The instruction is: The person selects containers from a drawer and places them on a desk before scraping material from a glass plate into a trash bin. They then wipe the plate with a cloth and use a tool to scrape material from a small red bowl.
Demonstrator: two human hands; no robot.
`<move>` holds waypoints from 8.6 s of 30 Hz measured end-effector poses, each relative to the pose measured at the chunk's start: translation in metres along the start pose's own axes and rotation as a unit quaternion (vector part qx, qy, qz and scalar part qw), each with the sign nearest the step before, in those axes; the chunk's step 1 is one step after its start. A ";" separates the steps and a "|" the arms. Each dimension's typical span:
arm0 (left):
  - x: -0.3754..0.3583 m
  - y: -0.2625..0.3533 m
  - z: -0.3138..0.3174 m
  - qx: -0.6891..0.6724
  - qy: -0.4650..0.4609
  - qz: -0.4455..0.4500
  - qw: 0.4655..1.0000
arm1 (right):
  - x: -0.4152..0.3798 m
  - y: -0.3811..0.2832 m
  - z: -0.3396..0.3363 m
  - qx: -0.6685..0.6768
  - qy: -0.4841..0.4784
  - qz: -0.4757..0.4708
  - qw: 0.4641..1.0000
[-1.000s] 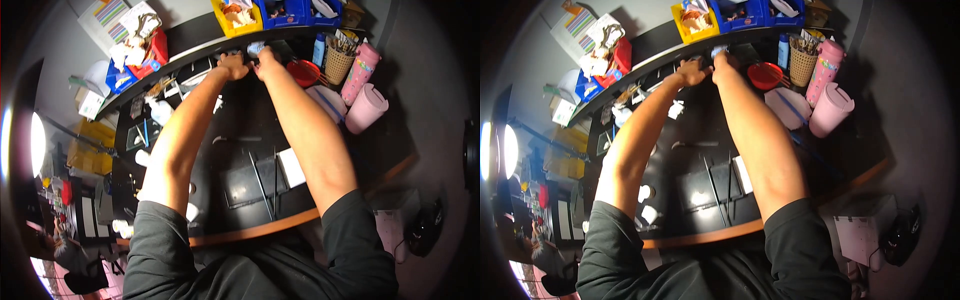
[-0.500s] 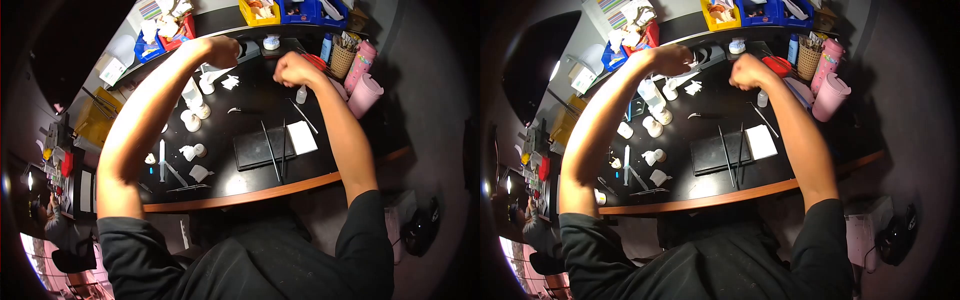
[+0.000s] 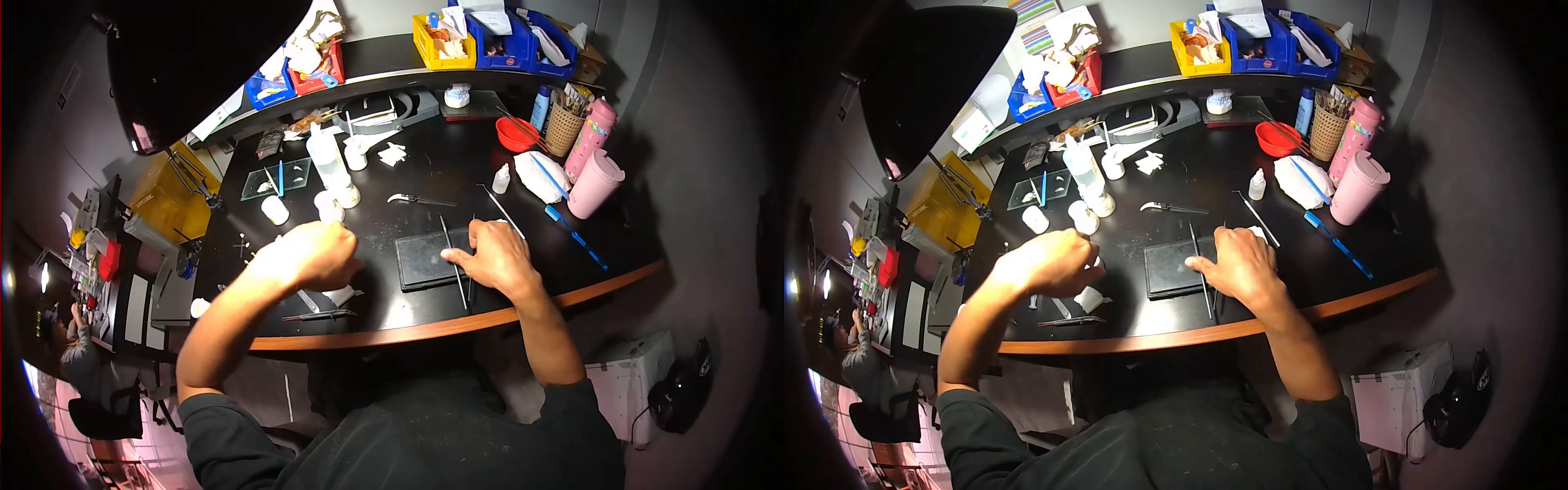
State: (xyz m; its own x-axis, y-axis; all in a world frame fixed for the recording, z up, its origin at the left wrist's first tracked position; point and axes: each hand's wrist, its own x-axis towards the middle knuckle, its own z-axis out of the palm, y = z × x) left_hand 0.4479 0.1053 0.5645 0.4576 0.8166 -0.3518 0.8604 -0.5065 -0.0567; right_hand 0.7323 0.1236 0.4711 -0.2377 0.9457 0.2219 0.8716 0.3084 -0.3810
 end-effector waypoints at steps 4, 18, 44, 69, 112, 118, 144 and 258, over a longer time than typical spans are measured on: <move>-0.037 0.013 0.010 -0.050 0.115 0.029 0.992 | 0.032 0.007 -0.006 0.065 0.044 -0.100 0.992; -0.135 0.045 0.170 -0.500 0.340 -0.072 0.794 | 0.251 -0.027 0.096 -0.017 -0.090 -0.058 0.994; -0.115 0.007 0.254 -0.512 0.564 -0.223 0.608 | 0.434 0.116 0.142 0.519 0.383 0.381 0.663; -0.114 0.022 0.227 -0.488 0.574 -0.279 0.595 | 0.417 0.083 0.069 0.288 0.338 0.479 0.757; -0.124 0.055 0.207 -0.779 0.359 -0.011 0.514 | 0.010 -0.164 0.003 0.073 -0.261 -0.477 0.836; -0.111 0.068 0.208 -0.773 0.335 -0.009 0.539 | -0.039 -0.174 0.024 0.109 -0.217 -0.485 0.840; -0.157 0.037 0.267 -0.675 0.534 -0.236 0.452 | 0.263 -0.092 0.120 0.149 0.003 0.018 0.989; -0.381 0.090 0.746 -0.383 0.324 -0.858 0.108 | 0.202 -0.089 -0.045 0.120 -0.032 -0.267 0.956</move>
State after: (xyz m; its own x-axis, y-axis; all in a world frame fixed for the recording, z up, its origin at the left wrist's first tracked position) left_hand 0.1840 -0.4578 -0.0036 -0.8176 -0.5011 -0.2836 -0.5450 0.5145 0.6621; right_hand 0.6262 0.2825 0.5898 -0.6532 0.6488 0.3904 0.4975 0.7564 -0.4247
